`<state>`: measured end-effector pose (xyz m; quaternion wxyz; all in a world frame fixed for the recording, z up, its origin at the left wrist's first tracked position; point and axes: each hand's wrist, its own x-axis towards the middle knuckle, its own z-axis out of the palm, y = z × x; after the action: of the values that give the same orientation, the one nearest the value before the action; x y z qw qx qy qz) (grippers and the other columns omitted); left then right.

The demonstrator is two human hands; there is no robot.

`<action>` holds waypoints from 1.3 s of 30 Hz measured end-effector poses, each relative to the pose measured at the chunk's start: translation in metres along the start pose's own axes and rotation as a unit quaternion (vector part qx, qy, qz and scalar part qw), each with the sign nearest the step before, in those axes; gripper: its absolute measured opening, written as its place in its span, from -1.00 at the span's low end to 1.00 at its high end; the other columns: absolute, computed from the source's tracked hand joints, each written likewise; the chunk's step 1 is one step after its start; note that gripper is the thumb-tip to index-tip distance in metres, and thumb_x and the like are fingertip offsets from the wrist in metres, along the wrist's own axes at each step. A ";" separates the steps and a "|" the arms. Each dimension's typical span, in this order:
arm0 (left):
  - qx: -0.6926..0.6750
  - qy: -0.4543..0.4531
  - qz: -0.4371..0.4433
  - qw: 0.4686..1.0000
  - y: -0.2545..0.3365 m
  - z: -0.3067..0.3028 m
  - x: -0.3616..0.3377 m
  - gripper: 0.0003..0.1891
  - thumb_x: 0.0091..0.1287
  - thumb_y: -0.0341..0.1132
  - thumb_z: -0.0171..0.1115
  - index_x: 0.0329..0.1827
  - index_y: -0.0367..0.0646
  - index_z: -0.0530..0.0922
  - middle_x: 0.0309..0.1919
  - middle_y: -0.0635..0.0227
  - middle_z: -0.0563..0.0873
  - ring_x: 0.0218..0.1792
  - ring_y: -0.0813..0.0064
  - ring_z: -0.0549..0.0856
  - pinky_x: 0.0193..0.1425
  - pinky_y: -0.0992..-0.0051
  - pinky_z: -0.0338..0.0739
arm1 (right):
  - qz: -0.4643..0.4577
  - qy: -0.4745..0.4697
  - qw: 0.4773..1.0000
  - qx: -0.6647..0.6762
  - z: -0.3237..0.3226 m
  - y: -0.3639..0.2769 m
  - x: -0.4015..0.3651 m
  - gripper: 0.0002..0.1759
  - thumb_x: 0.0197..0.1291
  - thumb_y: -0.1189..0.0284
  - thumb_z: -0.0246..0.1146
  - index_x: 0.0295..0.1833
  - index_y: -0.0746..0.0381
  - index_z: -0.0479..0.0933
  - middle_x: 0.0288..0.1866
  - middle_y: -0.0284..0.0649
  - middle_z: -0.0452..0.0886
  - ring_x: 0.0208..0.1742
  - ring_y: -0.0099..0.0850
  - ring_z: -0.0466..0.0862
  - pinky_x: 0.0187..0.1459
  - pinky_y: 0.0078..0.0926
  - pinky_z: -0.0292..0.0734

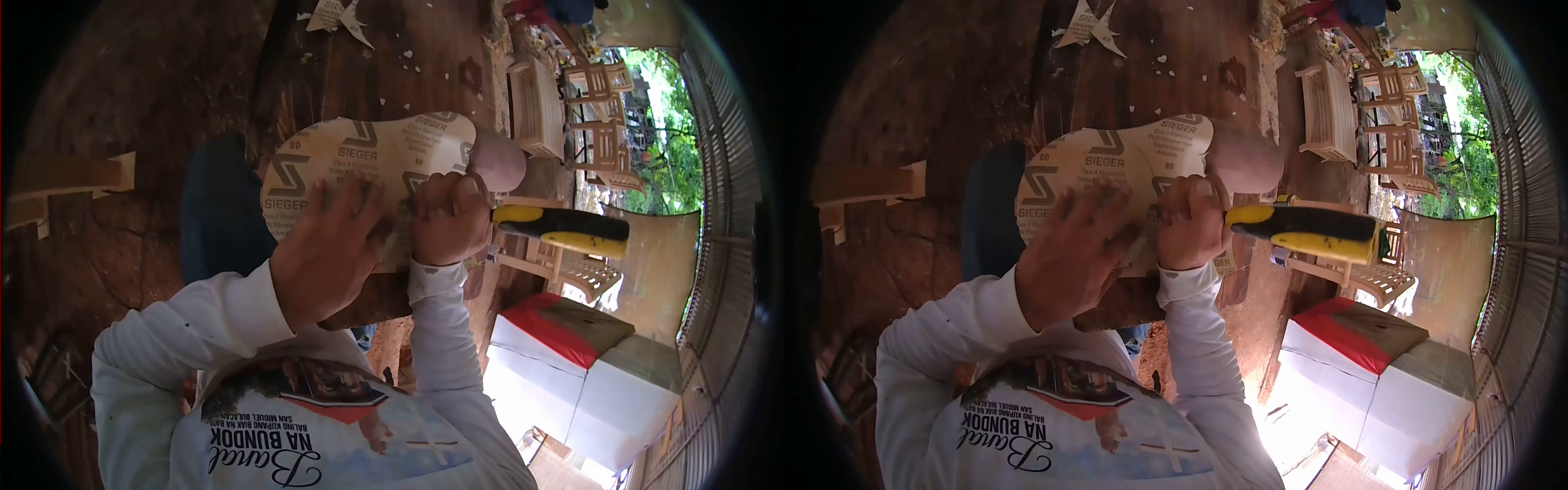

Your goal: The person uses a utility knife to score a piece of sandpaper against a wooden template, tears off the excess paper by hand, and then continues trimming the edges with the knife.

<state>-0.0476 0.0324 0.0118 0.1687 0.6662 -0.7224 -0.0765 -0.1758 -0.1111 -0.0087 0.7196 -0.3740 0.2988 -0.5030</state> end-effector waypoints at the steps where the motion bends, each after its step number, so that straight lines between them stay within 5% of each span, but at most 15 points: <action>1: 0.003 -0.002 0.001 1.000 0.000 -0.001 0.000 -0.45 0.28 -0.15 0.47 0.37 -0.04 0.71 0.52 0.04 0.49 0.59 -0.09 0.42 0.56 -0.18 0.41 | -0.003 -0.020 1.000 0.017 0.001 -0.001 0.001 -0.74 0.37 0.49 0.12 -0.41 0.18 0.27 -0.59 -0.33 0.21 -0.56 -0.44 0.30 -0.45 -0.47 0.32; 3: 0.008 -0.010 0.006 1.000 0.000 -0.001 0.001 -0.47 0.30 -0.17 0.45 0.36 -0.03 0.71 0.52 0.05 0.50 0.59 -0.09 0.42 0.57 -0.16 0.41 | -0.010 -0.057 0.997 0.051 0.001 -0.002 0.001 -0.77 0.33 0.63 0.09 -0.40 0.20 0.30 -0.58 -0.32 0.27 -0.54 -0.43 0.37 -0.42 -0.48 0.39; 5: 0.015 -0.010 0.006 1.000 -0.002 0.002 0.001 -0.50 0.32 -0.18 0.42 0.34 -0.01 0.72 0.51 0.09 0.51 0.58 -0.06 0.43 0.57 -0.14 0.42 | 0.001 0.067 0.997 0.050 -0.001 0.006 -0.004 -0.77 0.26 0.70 0.09 -0.41 0.20 0.33 -0.59 -0.31 0.29 -0.53 -0.40 0.41 -0.39 -0.48 0.44; 8: 0.013 0.009 0.005 1.000 -0.002 0.002 0.002 -0.55 0.36 -0.19 0.38 0.31 0.00 0.74 0.49 0.12 0.54 0.58 -0.02 0.44 0.56 -0.11 0.43 | -0.071 0.042 0.983 -0.165 -0.011 0.012 -0.004 -0.89 0.42 0.58 0.07 -0.23 0.26 0.44 -0.57 -0.29 0.35 -0.55 -0.43 0.36 -0.23 -0.44 0.49; 11: 0.003 0.028 -0.002 1.000 -0.002 0.002 0.002 -0.58 0.37 -0.18 0.37 0.28 0.00 0.76 0.47 0.13 0.56 0.57 0.00 0.46 0.55 -0.10 0.44 | -0.241 -0.054 0.869 -0.429 -0.035 0.023 0.003 -0.87 0.52 0.58 0.02 -0.05 0.33 0.49 -0.50 -0.26 0.43 -0.56 -0.48 0.33 -0.22 -0.42 0.50; 14: -0.005 0.040 -0.002 0.999 0.000 0.004 0.000 -0.60 0.38 -0.18 0.37 0.26 0.00 0.77 0.46 0.12 0.57 0.57 0.00 0.47 0.55 -0.10 0.45 | -0.351 -0.037 0.768 -0.534 -0.014 0.009 -0.007 -0.92 0.32 0.71 0.09 -0.22 0.34 0.44 -0.51 -0.23 0.44 -0.55 -0.42 0.43 -0.38 -0.46 0.48; 16: -0.004 0.044 -0.001 0.999 -0.001 0.005 0.000 -0.60 0.38 -0.18 0.36 0.26 0.00 0.77 0.46 0.12 0.57 0.57 -0.01 0.47 0.55 -0.10 0.45 | -0.307 0.007 0.823 -0.478 0.005 0.003 -0.012 -0.84 0.25 0.70 0.13 -0.37 0.28 0.37 -0.56 -0.25 0.39 -0.56 -0.39 0.44 -0.46 -0.44 0.44; 18: 0.002 0.046 0.002 0.999 -0.001 0.005 -0.002 -0.60 0.39 -0.18 0.36 0.26 0.00 0.77 0.46 0.11 0.57 0.57 -0.01 0.47 0.55 -0.10 0.45 | -0.174 0.035 0.933 -0.314 0.011 0.002 -0.012 -0.76 0.31 0.60 0.10 -0.43 0.18 0.30 -0.60 -0.29 0.30 -0.60 -0.40 0.35 -0.49 -0.40 0.37; 21: -0.006 0.063 -0.002 0.998 -0.003 0.011 -0.001 -0.60 0.39 -0.18 0.36 0.27 -0.01 0.76 0.47 0.11 0.56 0.56 0.00 0.47 0.55 -0.09 0.45 | -0.024 0.033 0.999 -0.028 0.008 -0.003 -0.005 -0.67 0.39 0.45 0.06 -0.47 0.07 0.17 -0.64 -0.35 0.16 -0.63 -0.44 0.18 -0.53 -0.38 0.22; 24: -0.009 0.048 -0.001 0.999 -0.002 0.008 -0.001 -0.60 0.38 -0.19 0.37 0.26 -0.03 0.76 0.47 0.11 0.56 0.56 0.00 0.48 0.54 -0.10 0.45 | -0.107 -0.028 0.990 -0.085 0.019 -0.008 -0.005 -0.63 0.40 0.37 0.06 -0.48 0.04 0.11 -0.65 -0.39 0.08 -0.62 -0.48 0.08 -0.54 -0.41 0.10; 26: -0.005 0.054 0.002 0.999 -0.002 0.008 -0.002 -0.60 0.38 -0.19 0.37 0.26 -0.04 0.76 0.46 0.12 0.56 0.55 0.00 0.48 0.54 -0.10 0.46 | -0.241 -0.029 0.907 -0.344 -0.029 0.009 0.007 -0.72 0.43 0.37 0.06 -0.38 0.12 0.21 -0.59 -0.35 0.16 -0.60 -0.47 0.17 -0.52 -0.41 0.19; 28: -0.005 0.059 0.002 0.998 -0.003 0.007 -0.001 -0.60 0.37 -0.20 0.38 0.26 -0.04 0.75 0.46 0.12 0.56 0.55 0.00 0.48 0.53 -0.11 0.46 | -0.225 -0.036 0.914 -0.335 -0.016 0.006 0.008 -0.75 0.43 0.35 0.06 -0.34 0.15 0.25 -0.58 -0.34 0.19 -0.60 -0.46 0.21 -0.52 -0.41 0.23; 30: -0.012 0.056 0.000 0.998 -0.004 0.008 -0.001 -0.59 0.38 -0.20 0.37 0.27 -0.04 0.75 0.46 0.12 0.56 0.55 0.00 0.49 0.53 -0.11 0.46 | -0.052 -0.042 0.996 -0.057 0.004 -0.003 -0.002 -0.72 0.41 0.30 0.05 -0.37 0.13 0.23 -0.60 -0.35 0.16 -0.62 -0.46 0.19 -0.53 -0.40 0.21; 39: 0.008 0.036 -0.002 0.999 -0.003 0.006 0.000 -0.57 0.38 -0.19 0.37 0.30 -0.03 0.74 0.46 0.11 0.56 0.55 0.01 0.49 0.53 -0.09 0.48 | -0.048 -0.012 0.998 -0.046 0.015 -0.003 -0.003 -0.61 0.38 0.32 0.12 -0.48 0.03 0.11 -0.66 -0.42 0.07 -0.63 -0.53 0.05 -0.55 -0.44 0.07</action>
<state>-0.0469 0.0315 0.0054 0.1890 0.6713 -0.7151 -0.0470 -0.1661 -0.1058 0.0024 0.6804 -0.4262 0.2950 -0.5181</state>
